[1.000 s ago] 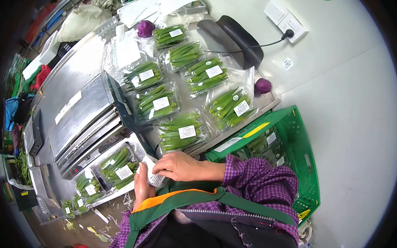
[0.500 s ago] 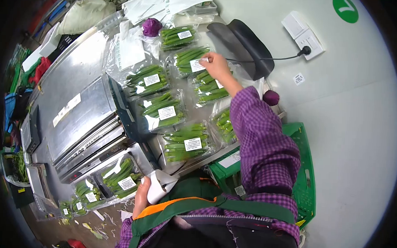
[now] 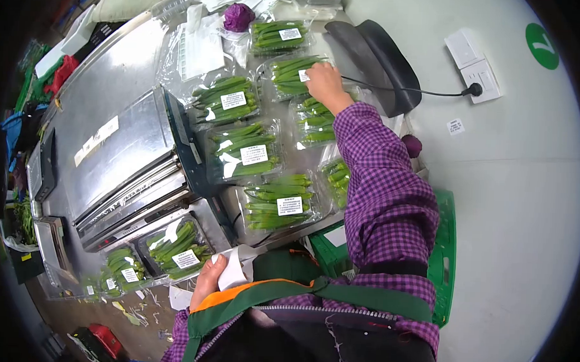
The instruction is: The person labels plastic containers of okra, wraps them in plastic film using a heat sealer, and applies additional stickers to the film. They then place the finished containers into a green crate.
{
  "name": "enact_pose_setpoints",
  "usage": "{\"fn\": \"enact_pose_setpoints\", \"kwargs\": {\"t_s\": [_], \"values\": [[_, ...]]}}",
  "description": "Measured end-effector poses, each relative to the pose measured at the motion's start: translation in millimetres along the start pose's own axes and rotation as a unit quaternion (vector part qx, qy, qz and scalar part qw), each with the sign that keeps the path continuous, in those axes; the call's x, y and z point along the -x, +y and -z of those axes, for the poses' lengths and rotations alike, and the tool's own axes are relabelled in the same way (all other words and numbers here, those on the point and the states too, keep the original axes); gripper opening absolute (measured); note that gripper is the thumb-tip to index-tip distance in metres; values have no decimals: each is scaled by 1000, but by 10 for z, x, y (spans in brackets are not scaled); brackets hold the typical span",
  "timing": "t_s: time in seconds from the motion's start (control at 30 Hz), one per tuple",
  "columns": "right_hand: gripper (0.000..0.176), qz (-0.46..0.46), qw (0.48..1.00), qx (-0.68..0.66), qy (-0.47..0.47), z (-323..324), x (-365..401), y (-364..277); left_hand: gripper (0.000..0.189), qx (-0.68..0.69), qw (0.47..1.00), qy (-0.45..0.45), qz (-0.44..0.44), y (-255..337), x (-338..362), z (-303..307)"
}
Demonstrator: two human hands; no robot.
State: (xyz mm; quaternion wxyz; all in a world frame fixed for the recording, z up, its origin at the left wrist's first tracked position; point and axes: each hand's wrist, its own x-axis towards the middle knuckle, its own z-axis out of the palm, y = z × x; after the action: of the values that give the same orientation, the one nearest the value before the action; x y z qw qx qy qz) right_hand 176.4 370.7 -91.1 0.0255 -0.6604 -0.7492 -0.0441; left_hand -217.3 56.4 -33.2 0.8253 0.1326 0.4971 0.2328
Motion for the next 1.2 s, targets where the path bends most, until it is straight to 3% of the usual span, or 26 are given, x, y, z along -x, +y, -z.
{"fn": "enact_pose_setpoints", "kwargs": {"t_s": [0.03, 0.1, 0.23, 0.3, 0.43, 0.53, 0.6, 0.63, 0.7, 0.77, 0.83, 0.97, 1.03, 1.2], "values": [[27, -3, 1000, 2, -3, 13, 43, 40, 35, 0, 1000, -3, 3, 1, 2, 4], [31, -46, 992, -117, 22, 46, 110, 152, 36, 6, 1000, -17, -7, 35, 11, -14], [40, -137, 979, -149, 31, 75, 307, 532, 36, 22, 1000, -17, -5, 53, 28, -53], [49, -226, 960, -167, 2, 6, 339, 615, 36, 22, 1000, -17, 1, 25, 39, -66], [56, -261, 931, -243, -84, 34, 243, 573, 36, -8, 999, -38, 4, -42, 70, -17], [55, -283, 934, -206, -66, -21, 72, 507, 36, 1, 1000, -21, 3, -146, 117, 24], [49, -291, 930, -219, 49, -33, -16, 531, 35, 10, 1000, -14, -3, -185, 171, 44], [49, -289, 930, -221, 47, 10, -85, 487, 35, 15, 1000, -12, -6, -206, 200, 55], [42, -342, 840, -422, 22, 156, -239, 444, 35, 18, 1000, -12, 0, -249, 235, 95], [41, -320, 848, -422, 32, 279, -354, 395, 34, 20, 1000, -14, 4, -254, 266, 69], [37, -339, 848, -407, -15, 385, -443, 359, 34, 29, 999, 28, -2, -212, 316, -36], [36, -339, 865, -367, -42, 362, -305, 396, 34, 25, 1000, 10, -7, -277, 305, 20], [41, -284, 938, -196, -33, 280, -116, 550, 34, 42, 999, -16, -13, -290, 287, 44], [51, -317, 940, -105, -70, 375, 731, 600, 34, 30, 999, -45, -8, -287, 274, 92]]}}
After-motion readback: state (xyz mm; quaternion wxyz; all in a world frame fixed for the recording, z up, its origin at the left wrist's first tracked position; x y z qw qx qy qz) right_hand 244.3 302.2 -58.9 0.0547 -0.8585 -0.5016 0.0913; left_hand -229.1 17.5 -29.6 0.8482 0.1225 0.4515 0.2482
